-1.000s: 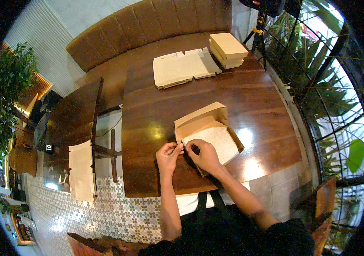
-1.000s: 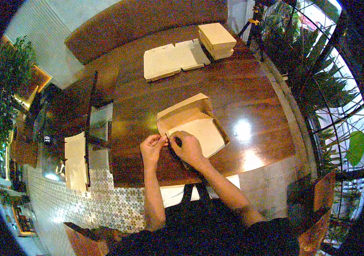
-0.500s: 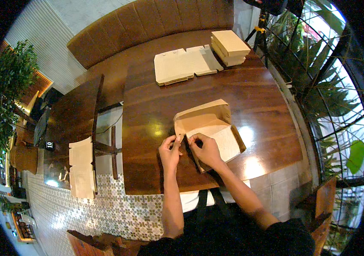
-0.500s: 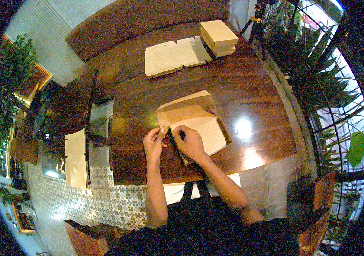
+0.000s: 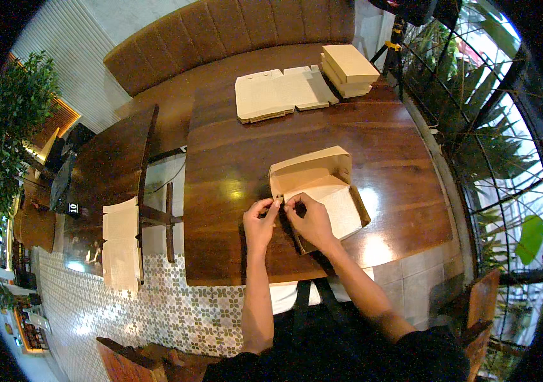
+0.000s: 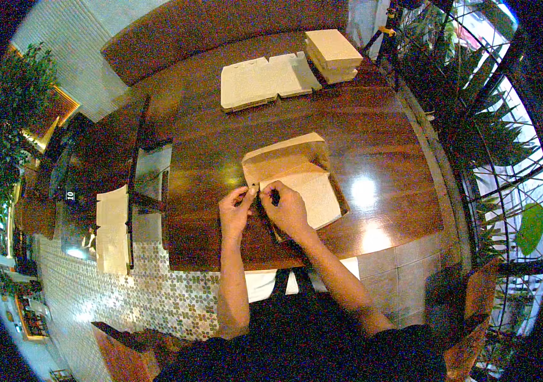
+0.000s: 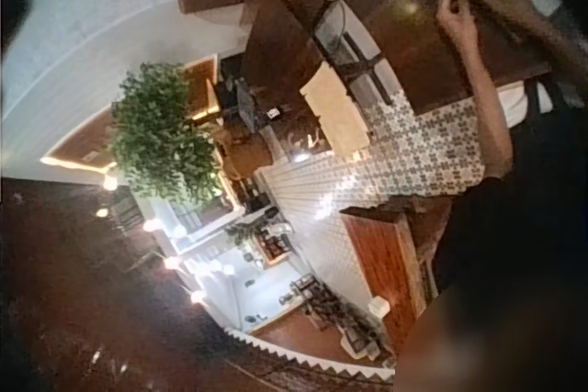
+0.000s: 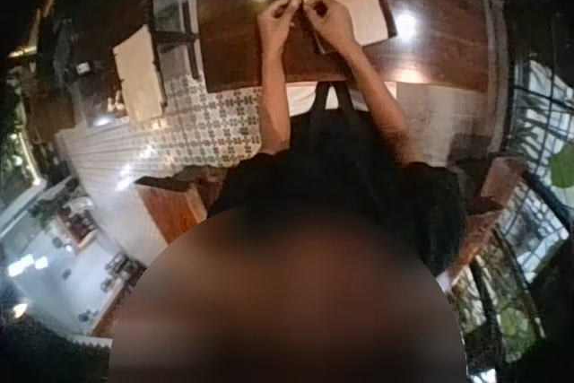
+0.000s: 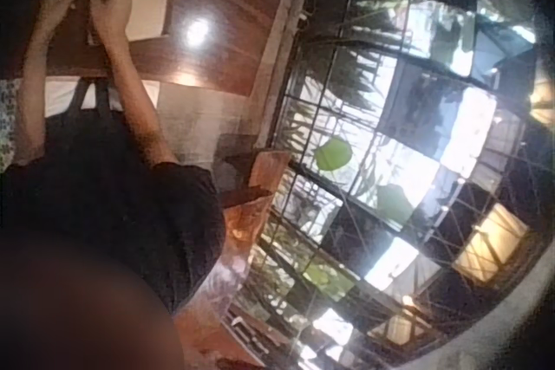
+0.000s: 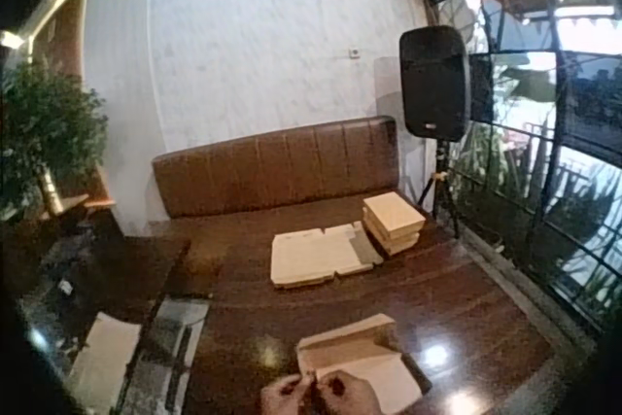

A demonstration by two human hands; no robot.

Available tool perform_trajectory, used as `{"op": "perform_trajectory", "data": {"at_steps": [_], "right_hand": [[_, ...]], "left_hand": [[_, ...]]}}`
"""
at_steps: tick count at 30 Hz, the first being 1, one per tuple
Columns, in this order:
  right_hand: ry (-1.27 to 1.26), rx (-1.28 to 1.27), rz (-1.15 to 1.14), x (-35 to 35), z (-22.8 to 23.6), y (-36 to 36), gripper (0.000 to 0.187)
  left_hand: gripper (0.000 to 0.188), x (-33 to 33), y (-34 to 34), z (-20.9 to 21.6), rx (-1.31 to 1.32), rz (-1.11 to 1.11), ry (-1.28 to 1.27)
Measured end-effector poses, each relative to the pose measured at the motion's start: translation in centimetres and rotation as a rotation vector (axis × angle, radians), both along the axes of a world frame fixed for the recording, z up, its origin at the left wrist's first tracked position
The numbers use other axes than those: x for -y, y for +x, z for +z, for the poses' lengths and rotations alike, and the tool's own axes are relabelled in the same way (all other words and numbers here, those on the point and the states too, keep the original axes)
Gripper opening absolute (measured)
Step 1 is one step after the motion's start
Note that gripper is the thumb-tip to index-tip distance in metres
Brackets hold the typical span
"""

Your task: The person assembles flat cardboard boxes by folding the side flaps and securing them with small fasteners. They repeat this process for multiple boxes, stacking the completed ones on the table.

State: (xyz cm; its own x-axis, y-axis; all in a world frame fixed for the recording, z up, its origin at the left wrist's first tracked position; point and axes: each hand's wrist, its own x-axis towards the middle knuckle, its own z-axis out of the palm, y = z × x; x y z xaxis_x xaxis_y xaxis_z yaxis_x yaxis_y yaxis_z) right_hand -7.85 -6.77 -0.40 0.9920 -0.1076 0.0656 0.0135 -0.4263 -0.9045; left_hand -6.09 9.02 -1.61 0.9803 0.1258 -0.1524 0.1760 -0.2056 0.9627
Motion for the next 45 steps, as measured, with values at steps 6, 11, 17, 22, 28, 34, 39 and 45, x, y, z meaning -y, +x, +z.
{"op": "perform_trajectory", "data": {"at_steps": [6,11,17,22,28,34,39,45], "right_hand": [[-0.034,0.076,-0.056,-0.4,-0.3,0.3,0.019],[0.187,-0.012,-0.040,1.4,-2.4,1.1,0.019],[0.312,-0.099,0.007,1.8,-3.4,1.5,0.017],[0.308,-0.094,0.010,1.8,-2.9,1.2,0.019],[0.256,-0.106,-0.015,1.4,-2.2,1.0,0.020],[0.256,-0.080,0.040,1.5,-1.2,0.5,0.020],[0.271,-0.068,0.072,1.4,-0.6,0.4,0.019],[0.194,-0.056,0.125,1.8,0.1,0.1,0.022]], "left_hand": [[0.032,0.5,0.2,-0.3,0.086,-0.002,0.083],[0.031,0.3,-0.2,-0.7,0.151,-0.038,0.083],[0.029,0.1,-0.3,-0.6,0.243,-0.126,0.184],[0.024,0.4,-0.5,-0.7,0.312,-0.101,0.157],[0.021,0.5,-0.5,-0.8,0.372,-0.075,0.162],[0.021,0.7,-0.6,-0.9,0.422,-0.028,0.203],[0.019,0.6,-0.6,-0.6,0.414,-0.029,0.189],[0.018,0.2,-0.8,-0.1,0.356,-0.068,0.194]]}}
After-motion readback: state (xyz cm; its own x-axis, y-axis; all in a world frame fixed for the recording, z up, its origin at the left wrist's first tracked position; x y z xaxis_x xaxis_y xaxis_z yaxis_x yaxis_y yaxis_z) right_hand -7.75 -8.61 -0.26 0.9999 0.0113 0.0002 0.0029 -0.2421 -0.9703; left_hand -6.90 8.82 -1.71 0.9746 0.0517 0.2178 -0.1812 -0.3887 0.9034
